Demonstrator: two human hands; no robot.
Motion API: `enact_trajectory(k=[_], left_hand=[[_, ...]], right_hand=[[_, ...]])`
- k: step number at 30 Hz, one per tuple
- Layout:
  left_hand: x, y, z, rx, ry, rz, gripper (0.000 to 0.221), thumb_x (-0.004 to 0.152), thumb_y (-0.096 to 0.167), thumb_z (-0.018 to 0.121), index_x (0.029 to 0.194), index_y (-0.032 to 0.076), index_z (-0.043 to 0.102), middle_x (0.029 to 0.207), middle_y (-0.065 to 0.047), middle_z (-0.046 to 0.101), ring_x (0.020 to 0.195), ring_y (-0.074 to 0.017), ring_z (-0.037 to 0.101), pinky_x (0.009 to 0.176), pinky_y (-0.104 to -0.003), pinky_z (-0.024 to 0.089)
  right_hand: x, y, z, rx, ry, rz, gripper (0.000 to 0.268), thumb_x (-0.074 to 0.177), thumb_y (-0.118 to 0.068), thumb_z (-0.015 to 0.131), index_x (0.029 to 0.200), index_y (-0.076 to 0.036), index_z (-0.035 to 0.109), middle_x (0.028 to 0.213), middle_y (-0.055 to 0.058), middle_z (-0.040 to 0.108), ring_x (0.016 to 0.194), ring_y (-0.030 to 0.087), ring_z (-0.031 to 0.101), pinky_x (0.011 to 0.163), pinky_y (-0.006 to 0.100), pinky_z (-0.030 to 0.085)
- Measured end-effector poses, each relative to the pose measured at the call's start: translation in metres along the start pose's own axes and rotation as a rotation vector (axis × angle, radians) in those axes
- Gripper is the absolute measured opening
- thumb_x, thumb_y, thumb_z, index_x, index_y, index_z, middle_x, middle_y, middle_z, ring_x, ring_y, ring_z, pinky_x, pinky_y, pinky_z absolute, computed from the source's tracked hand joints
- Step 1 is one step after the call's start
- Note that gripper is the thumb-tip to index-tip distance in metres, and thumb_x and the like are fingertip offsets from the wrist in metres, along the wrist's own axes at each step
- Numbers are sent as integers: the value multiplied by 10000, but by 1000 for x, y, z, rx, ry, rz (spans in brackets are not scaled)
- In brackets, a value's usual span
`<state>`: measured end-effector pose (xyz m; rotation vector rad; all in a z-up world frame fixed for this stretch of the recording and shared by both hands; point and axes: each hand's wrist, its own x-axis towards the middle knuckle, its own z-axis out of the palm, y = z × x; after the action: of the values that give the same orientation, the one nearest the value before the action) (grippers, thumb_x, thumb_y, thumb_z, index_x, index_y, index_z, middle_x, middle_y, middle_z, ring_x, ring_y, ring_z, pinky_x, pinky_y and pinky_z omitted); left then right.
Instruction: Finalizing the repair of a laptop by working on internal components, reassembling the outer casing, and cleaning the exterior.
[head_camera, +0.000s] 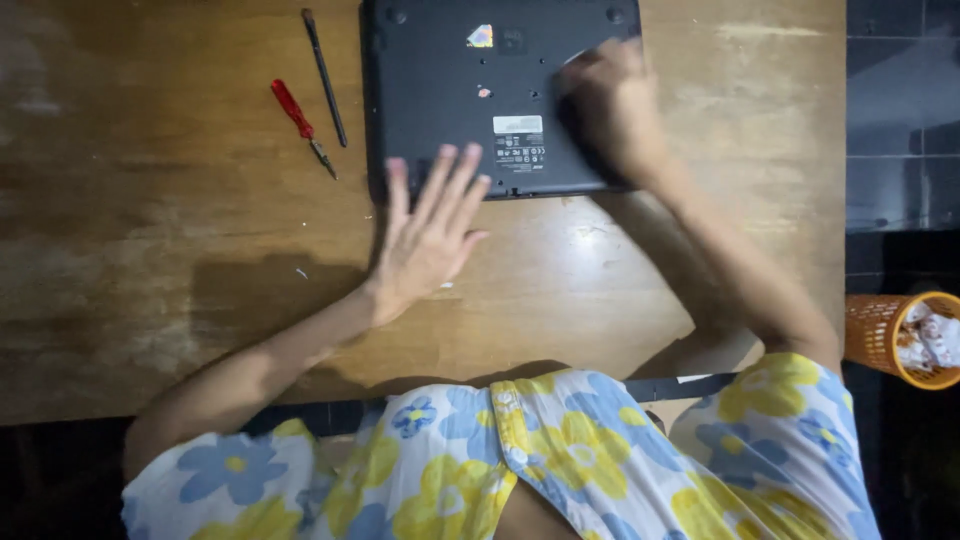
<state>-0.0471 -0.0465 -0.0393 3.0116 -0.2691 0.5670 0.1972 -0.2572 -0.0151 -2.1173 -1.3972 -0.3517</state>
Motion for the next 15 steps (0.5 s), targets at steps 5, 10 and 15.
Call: enact_trajectory(k=[5, 10, 15], left_hand=[[24, 1, 7, -112, 236, 194, 325, 1070, 84, 536, 1361, 19, 664, 1451, -148, 607, 1369, -314, 551, 1191, -464, 406], [25, -1, 10, -158, 111, 157, 560, 980, -66, 459, 1532, 21, 487, 1594, -147, 461, 1484, -309, 443, 1235, -506, 341], [25, 2, 13, -126, 61, 140, 730, 896, -187, 511, 1573, 74, 429, 1621, -162, 414, 1503, -348, 411, 1242, -562, 307]], right_hand=[[36, -38, 36, 171, -174, -287, 152, 1084, -30, 608, 1163, 32, 723, 1075, 127, 635, 834, 293, 454, 772, 390, 455], [80, 66, 56, -52, -23, -95, 218, 910, 160, 616, 977, 3, 751, 924, 109, 783, 853, 313, 757, 687, 422, 538], [141, 111, 159, 44, -207, -136, 202, 970, 28, 626, 1072, -53, 781, 1012, 142, 765, 854, 302, 708, 678, 404, 541]])
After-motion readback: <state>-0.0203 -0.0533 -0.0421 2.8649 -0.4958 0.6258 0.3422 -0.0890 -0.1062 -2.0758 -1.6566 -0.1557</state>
